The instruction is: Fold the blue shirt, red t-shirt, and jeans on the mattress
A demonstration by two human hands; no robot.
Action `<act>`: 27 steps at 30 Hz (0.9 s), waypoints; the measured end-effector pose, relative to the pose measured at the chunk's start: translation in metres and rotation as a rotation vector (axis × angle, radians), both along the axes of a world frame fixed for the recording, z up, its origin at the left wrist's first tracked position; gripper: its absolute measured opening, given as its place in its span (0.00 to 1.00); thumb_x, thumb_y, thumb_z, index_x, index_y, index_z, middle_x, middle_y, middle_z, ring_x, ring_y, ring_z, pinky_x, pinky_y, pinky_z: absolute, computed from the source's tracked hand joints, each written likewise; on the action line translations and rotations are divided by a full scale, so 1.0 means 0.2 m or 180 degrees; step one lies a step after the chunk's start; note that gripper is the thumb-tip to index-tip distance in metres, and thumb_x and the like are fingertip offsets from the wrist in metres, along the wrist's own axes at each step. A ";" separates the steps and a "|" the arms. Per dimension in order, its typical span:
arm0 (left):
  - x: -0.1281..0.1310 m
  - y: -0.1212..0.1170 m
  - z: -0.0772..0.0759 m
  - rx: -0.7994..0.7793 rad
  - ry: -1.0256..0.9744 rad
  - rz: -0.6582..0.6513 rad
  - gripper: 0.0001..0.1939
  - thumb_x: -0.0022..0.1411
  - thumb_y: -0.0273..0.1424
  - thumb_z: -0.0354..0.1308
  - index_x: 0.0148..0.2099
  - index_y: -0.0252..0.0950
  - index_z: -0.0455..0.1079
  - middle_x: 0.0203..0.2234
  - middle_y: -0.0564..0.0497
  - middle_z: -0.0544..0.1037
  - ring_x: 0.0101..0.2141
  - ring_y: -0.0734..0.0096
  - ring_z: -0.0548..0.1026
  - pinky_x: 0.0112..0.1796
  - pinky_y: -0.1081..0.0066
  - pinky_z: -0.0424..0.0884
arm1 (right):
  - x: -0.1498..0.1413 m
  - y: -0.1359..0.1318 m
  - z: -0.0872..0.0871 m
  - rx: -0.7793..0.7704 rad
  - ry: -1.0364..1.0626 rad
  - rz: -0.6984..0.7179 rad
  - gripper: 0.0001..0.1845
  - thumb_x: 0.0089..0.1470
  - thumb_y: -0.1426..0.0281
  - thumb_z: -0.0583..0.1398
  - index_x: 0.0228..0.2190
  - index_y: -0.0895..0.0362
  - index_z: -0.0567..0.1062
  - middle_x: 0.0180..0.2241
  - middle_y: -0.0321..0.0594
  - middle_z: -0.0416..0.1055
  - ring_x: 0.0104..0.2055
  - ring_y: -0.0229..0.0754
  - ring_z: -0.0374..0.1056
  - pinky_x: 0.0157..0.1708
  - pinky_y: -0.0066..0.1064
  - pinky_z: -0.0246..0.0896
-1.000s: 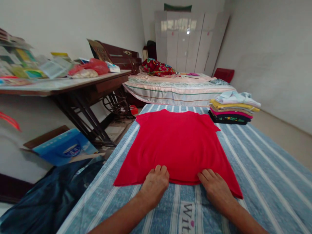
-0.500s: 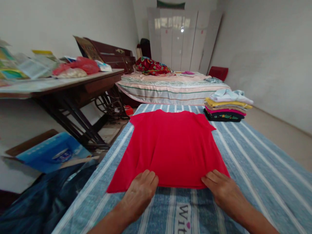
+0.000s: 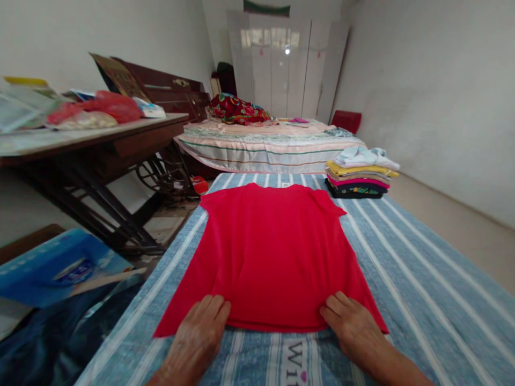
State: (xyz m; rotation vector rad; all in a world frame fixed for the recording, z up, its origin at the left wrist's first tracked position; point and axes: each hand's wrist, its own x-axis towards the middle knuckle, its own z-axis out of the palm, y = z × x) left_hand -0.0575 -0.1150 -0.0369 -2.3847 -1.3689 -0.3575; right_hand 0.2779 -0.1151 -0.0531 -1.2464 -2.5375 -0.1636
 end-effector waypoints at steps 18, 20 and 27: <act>-0.25 0.00 0.02 0.0237 0.0085 0.0515 0.18 0.53 0.18 0.44 0.38 0.36 0.72 0.35 0.45 0.74 0.38 0.61 0.71 0.40 0.64 0.68 | 0.08 -0.03 -0.10 0.0504 0.0362 -0.0303 0.19 0.44 0.84 0.52 0.37 0.57 0.71 0.37 0.42 0.69 0.39 0.43 0.63 0.39 0.32 0.58; -0.27 -0.01 0.04 0.0157 0.0007 0.0555 0.17 0.52 0.17 0.44 0.35 0.36 0.71 0.33 0.46 0.74 0.37 0.62 0.71 0.39 0.65 0.68 | 0.11 -0.03 -0.11 0.0617 0.0484 -0.0474 0.21 0.42 0.85 0.50 0.36 0.58 0.71 0.37 0.42 0.70 0.40 0.45 0.63 0.39 0.34 0.58; -0.32 -0.06 0.07 0.0213 -0.0064 0.0424 0.16 0.56 0.18 0.42 0.33 0.37 0.69 0.32 0.48 0.73 0.36 0.65 0.71 0.41 0.66 0.68 | 0.22 -0.05 -0.11 0.0713 0.0640 -0.0357 0.22 0.43 0.87 0.46 0.33 0.56 0.72 0.32 0.40 0.70 0.35 0.43 0.63 0.38 0.33 0.57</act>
